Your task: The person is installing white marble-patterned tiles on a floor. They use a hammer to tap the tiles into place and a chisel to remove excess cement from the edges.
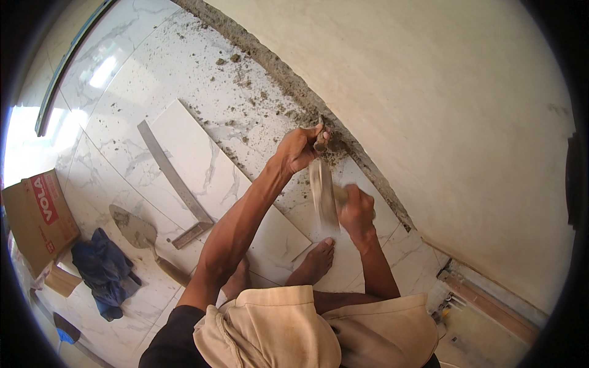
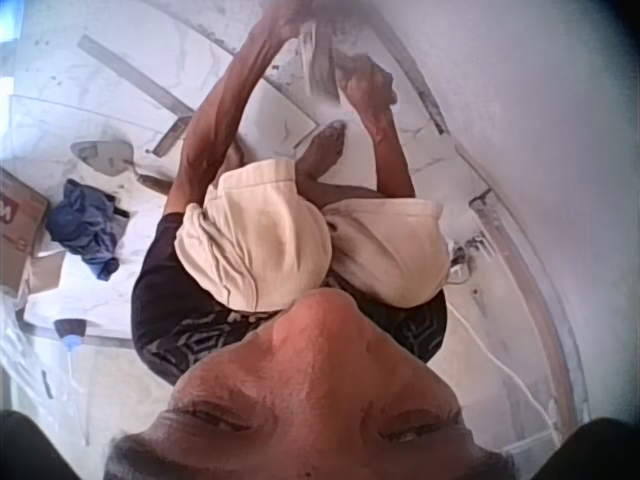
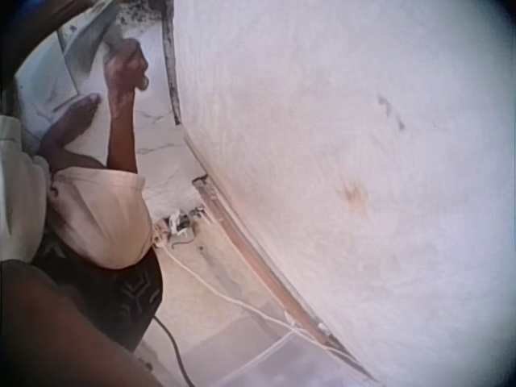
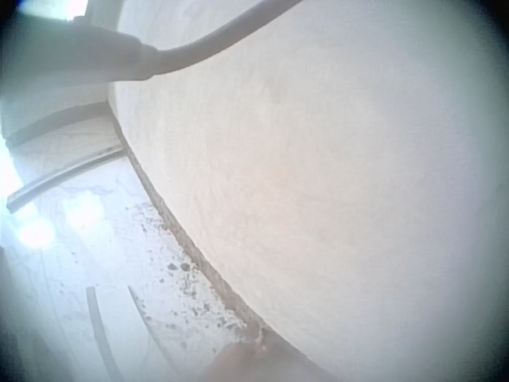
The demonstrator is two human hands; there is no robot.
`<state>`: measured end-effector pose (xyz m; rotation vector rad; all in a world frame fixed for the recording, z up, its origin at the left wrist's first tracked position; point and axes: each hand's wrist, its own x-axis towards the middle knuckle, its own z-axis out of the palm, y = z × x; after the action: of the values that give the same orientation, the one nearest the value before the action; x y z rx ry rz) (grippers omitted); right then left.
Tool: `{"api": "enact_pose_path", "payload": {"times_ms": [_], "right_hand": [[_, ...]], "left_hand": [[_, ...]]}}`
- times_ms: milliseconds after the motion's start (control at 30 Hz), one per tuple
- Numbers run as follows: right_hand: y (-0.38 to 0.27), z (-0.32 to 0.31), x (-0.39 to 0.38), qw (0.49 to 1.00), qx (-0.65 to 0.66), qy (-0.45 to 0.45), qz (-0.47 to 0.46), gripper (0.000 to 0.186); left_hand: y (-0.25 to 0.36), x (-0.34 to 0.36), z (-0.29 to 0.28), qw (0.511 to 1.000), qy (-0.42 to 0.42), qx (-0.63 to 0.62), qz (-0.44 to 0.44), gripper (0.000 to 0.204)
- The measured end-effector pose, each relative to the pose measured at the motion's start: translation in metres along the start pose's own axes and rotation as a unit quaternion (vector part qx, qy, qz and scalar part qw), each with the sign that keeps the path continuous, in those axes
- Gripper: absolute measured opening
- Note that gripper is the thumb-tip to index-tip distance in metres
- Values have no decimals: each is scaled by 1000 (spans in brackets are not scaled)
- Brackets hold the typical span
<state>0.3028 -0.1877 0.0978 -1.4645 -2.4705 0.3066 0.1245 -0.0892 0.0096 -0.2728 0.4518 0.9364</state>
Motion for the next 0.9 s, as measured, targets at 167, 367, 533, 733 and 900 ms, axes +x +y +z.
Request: {"api": "enact_pose_path", "payload": {"times_ms": [167, 367, 533, 733, 900], "right_hand": [[-15, 6, 10, 998, -32, -17, 51, 38], [-11, 8, 17, 987, -58, -80, 128, 26], [-12, 0, 4, 999, -6, -7, 48, 35], [-4, 6, 10, 991, -66, -63, 103, 36], [0, 2, -1, 998, -9, 52, -30, 34]], "left_hand": [[2, 4, -10, 998, -33, -46, -12, 16], [4, 7, -15, 995, -82, -30, -50, 18], [0, 3, -4, 999, -10, -43, -6, 18], [0, 11, -12, 999, -31, -29, -11, 15], [-4, 11, -5, 1000, -2, 1, 7, 12]]}}
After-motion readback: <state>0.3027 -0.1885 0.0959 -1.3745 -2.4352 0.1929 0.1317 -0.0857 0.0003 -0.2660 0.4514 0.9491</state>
